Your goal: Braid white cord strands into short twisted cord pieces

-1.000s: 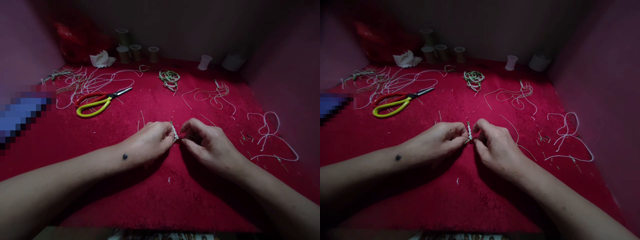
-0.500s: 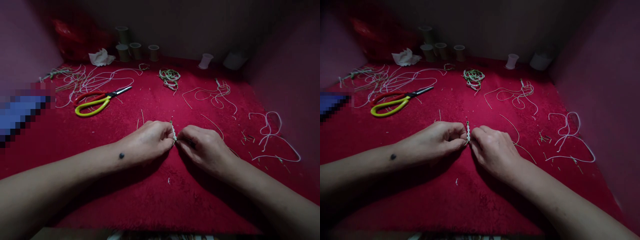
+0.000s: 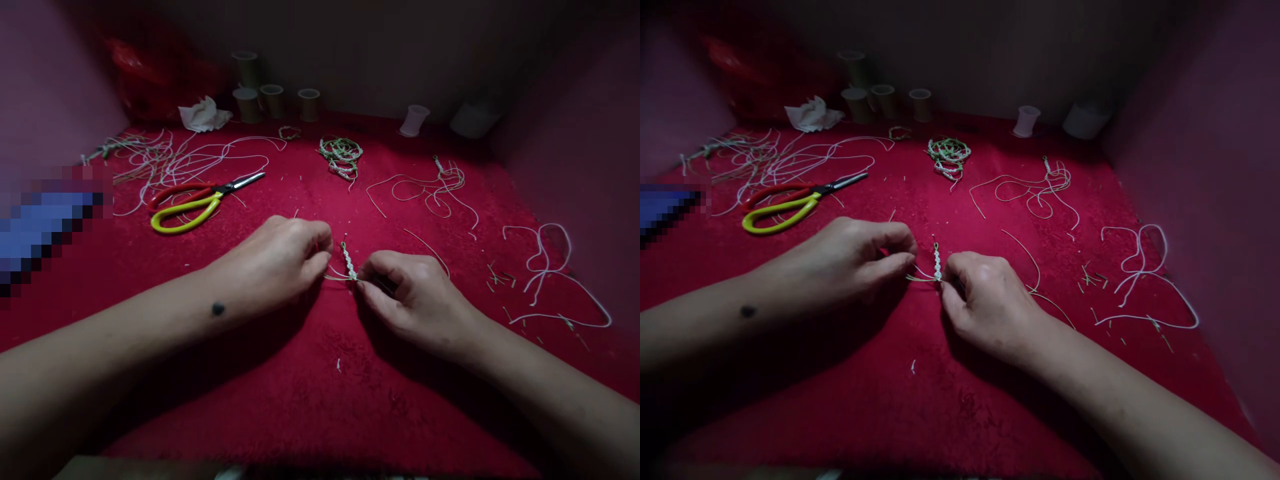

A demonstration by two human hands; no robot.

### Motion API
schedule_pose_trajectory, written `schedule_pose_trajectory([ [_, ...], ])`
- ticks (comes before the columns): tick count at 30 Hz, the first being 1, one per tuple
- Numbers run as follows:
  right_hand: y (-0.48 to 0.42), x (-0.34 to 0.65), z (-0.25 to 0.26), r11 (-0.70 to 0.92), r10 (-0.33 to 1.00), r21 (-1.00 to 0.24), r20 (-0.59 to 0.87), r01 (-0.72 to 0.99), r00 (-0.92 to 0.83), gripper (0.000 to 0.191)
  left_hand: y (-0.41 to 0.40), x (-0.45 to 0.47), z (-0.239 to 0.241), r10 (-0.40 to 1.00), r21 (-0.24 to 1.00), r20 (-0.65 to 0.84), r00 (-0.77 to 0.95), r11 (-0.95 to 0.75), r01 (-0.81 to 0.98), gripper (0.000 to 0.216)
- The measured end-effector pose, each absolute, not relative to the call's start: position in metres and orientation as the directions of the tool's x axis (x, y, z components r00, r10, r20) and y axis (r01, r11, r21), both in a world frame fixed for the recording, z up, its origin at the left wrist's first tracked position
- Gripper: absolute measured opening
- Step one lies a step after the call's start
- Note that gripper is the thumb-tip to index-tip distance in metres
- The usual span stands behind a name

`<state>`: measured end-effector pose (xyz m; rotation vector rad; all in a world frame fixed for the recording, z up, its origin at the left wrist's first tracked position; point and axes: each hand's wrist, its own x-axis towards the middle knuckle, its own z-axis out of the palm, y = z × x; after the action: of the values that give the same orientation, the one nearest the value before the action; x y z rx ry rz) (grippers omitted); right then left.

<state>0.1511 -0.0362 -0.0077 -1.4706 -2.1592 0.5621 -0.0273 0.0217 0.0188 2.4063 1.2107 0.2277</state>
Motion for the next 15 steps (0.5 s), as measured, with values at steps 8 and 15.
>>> schedule_pose_trajectory([
  [8,-0.034,0.151,-0.007,0.246,0.959,-0.656,0.059,0.713,-0.276,0.013,0.002,-0.026,0.015,0.741,0.473,0.127,0.659,-0.629,0.617,0.005],
  [15,-0.032,0.152,-0.005,0.232,0.956,-0.663,0.023,0.711,-0.291,0.015,-0.001,-0.019,-0.002,0.779,0.482,0.038,0.625,-0.562,0.672,0.002],
])
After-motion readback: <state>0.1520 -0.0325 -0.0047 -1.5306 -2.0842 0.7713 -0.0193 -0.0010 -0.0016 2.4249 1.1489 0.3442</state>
